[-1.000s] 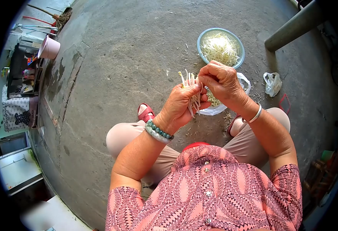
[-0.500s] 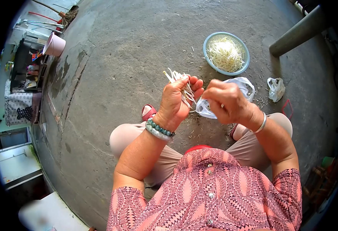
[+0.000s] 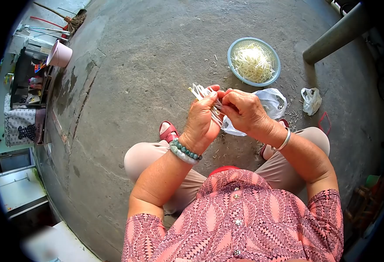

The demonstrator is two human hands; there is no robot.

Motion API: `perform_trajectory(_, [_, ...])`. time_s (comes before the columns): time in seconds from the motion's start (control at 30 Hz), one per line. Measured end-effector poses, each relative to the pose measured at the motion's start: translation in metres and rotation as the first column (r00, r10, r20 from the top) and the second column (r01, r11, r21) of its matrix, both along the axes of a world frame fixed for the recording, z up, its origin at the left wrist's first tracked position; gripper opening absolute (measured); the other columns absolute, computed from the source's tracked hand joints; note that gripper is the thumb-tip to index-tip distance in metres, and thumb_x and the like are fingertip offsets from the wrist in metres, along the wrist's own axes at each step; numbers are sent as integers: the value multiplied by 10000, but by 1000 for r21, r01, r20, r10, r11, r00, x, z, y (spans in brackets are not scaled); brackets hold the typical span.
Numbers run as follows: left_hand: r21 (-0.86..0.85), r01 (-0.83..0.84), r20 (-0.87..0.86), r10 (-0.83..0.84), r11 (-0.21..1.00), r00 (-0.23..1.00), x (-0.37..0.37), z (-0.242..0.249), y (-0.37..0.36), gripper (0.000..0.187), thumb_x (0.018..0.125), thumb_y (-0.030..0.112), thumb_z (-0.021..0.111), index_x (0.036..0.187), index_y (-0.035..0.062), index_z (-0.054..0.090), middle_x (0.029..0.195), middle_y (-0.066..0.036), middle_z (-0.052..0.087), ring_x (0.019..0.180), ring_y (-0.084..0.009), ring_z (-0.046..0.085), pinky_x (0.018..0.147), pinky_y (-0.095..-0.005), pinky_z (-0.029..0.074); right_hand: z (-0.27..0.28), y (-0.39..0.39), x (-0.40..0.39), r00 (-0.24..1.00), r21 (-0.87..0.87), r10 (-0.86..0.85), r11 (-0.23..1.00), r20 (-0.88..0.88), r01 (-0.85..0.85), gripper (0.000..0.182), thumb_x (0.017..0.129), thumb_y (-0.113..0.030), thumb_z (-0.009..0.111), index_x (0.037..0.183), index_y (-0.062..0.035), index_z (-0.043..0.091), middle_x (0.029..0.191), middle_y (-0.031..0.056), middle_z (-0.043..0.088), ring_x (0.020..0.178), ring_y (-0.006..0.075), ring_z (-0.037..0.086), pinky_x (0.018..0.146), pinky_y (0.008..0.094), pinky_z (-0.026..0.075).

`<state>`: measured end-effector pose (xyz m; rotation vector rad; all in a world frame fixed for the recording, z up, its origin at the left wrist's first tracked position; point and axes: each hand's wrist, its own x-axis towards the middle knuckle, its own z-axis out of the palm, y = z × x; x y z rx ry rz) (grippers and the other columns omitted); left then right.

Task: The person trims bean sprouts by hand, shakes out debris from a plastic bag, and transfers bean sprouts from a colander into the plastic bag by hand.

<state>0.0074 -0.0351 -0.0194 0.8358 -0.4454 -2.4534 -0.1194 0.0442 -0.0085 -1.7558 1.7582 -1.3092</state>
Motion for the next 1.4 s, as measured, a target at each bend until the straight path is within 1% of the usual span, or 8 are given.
perform_trajectory(0.17, [50,-49,23,48,998,999,-4,8,2,176,960,104,483,1120,35,508,964,-83,608,848,-174,613,748,-322,531,12,-1,-5,997,85,-49,995,65,43,89,752,33,633,768,14,548,697,125,573,596,203,575,541,298,444])
perform_trajectory(0.27, [45,-29,7,29,999,1000,-3,7,3,149,957,112,502,1081,37,538,933,-77,617,836,-174,619,753,-326,533,14,-4,-8,991,104,-92,991,102,81,69,737,1,607,734,-14,540,676,126,566,622,297,599,554,362,457])
perform_trajectory(0.47, [73,37,-18,-36,997,999,1,1,5,115,954,124,520,993,39,586,901,-80,631,856,-187,630,771,-339,535,12,-6,-12,992,-13,-127,992,-13,127,76,706,22,592,714,-16,527,664,118,551,591,272,582,539,350,448])
perform_trajectory(0.67, [129,-4,-148,23,992,989,2,-2,-1,136,961,124,487,952,31,586,937,-120,637,955,-251,625,865,-399,515,27,-2,-10,976,24,-173,985,130,171,143,762,-22,630,676,-11,515,618,119,530,529,245,554,485,339,415])
perform_trajectory(0.83, [175,-74,-150,100,982,984,5,9,-13,176,957,130,461,941,13,591,974,-151,632,1072,-314,586,977,-476,455,25,14,-9,879,79,471,876,67,-476,264,808,-187,685,662,-12,552,532,143,515,461,317,517,454,368,418])
perform_trajectory(0.97, [175,-31,-185,64,984,981,6,6,-11,203,965,157,443,976,16,589,1052,-163,628,1123,-331,561,983,-488,449,28,18,-19,944,322,314,888,98,-328,123,788,-102,688,802,-15,601,543,92,524,466,192,527,475,312,424])
perform_trajectory(1.1, [155,-20,-130,40,988,991,4,17,-7,213,966,167,435,995,20,586,1082,-163,625,1143,-339,551,966,-491,466,34,11,-28,970,274,63,953,236,-128,61,845,-49,616,814,2,601,604,38,561,555,59,528,501,248,434])
perform_trajectory(1.4, [184,18,-170,14,983,985,7,16,-7,242,946,183,429,1012,9,583,1086,-177,623,1127,-332,562,957,-517,463,29,14,-23,939,156,-47,988,339,-7,58,830,-23,624,883,-6,607,568,19,516,524,45,478,482,225,399])
